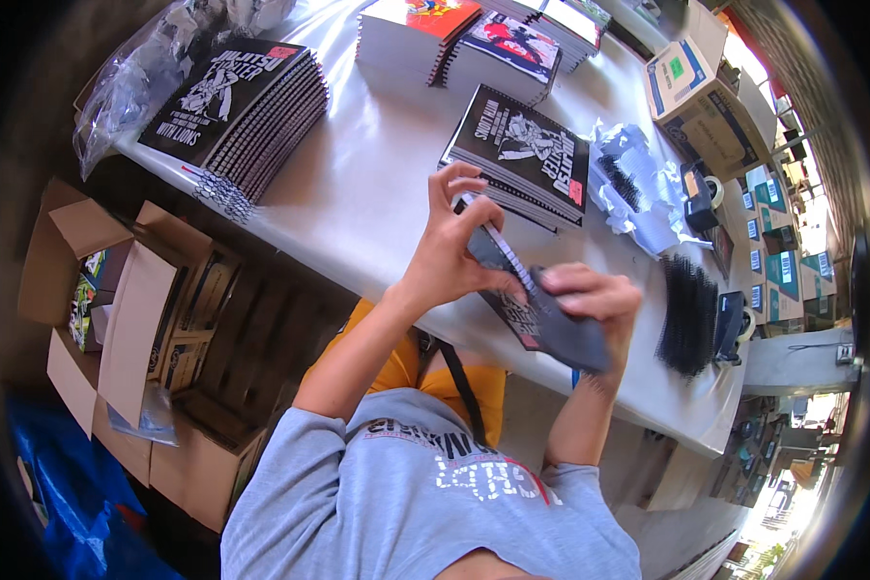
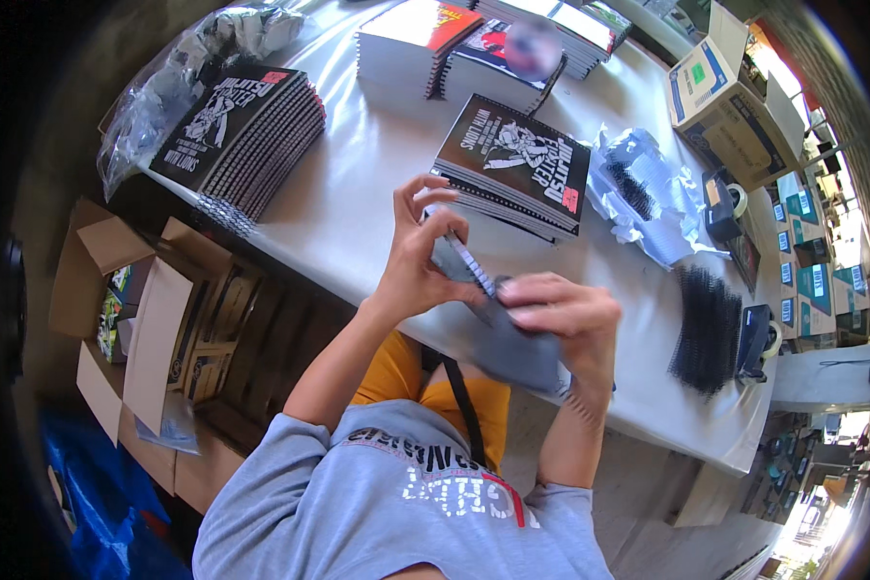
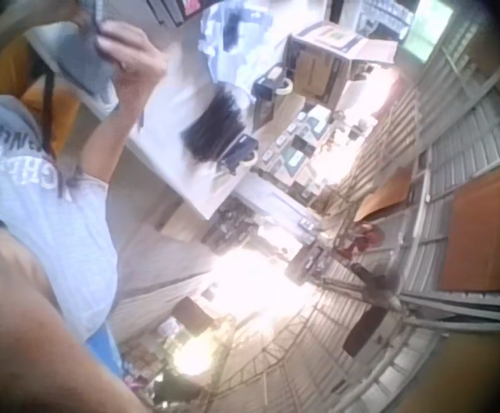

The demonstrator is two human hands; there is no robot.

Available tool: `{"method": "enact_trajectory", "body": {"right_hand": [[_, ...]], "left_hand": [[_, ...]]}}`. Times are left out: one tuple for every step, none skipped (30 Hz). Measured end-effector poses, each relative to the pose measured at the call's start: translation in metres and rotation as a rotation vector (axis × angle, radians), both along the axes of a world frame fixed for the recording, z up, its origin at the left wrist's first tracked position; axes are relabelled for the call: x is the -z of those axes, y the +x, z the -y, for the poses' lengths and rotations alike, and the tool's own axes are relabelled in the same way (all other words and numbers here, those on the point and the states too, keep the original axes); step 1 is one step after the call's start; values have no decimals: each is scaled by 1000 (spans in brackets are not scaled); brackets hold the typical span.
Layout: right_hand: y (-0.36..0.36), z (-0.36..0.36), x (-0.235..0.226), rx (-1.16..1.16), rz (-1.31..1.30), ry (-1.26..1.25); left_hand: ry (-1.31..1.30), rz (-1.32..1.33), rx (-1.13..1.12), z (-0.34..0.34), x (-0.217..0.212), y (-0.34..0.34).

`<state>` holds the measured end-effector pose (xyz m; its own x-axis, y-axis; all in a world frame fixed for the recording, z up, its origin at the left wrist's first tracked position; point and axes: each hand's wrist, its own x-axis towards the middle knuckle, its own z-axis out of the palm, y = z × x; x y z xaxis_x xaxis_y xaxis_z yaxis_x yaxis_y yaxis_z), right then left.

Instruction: The person binds books by inserting a plastic spiral into the pre-punched holes and then uses a blue tool to crimp the ends of the spiral. The person then places the finished books into a cardboard box.

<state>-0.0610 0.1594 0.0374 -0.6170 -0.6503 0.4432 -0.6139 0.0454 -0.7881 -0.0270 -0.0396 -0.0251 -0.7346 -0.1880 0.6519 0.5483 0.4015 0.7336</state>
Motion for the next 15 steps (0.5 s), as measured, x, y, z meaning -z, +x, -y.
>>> {"method": "enact_trajectory", "body": {"right_hand": [[-3, 0, 0, -61, -35, 113], [-16, 3, 4, 59, -17, 194], [-15, 0, 6, 166, 79, 102], [-12, -2, 6, 271, 173, 7], [-8, 2, 14, -27, 217, -307], [-10, 2, 14, -24, 218, -312], [-16, 5, 10, -23, 135, -73], [-20, 11, 1, -1, 45, 162], [-28, 12, 5, 186, 70, 236], [-22, 11, 8, 209, 68, 227], [-16, 13, 10, -35, 272, -181], [-13, 14, 10, -286, 468, -588], [-20, 12, 0, -240, 155, -250], [-19, 18, -2, -45, 33, 90], [-27, 14, 5, 80, 98, 120]], "left_hand": [[69, 37, 33, 2, 5, -1], [67, 29, 49, 3, 2, -3], [23, -4, 30, 3, 0, -3], [-20, -37, 11, 2, -2, -3], [17, -30, 10, 2, 2, -2], [12, -28, 12, 4, 5, -4], [46, -21, 49, 8, 8, -7], [77, -20, 106, 9, 7, -12], [87, 2, 92, 6, 5, -12], [79, -3, 115, 3, 5, -11], [152, 45, 130, 0, 6, -9], [225, 94, 145, -1, 7, -9], [221, 145, 156, 2, 6, -11], [208, 158, 172, 2, 6, -10], [215, 159, 176, 0, 3, -11]]}}
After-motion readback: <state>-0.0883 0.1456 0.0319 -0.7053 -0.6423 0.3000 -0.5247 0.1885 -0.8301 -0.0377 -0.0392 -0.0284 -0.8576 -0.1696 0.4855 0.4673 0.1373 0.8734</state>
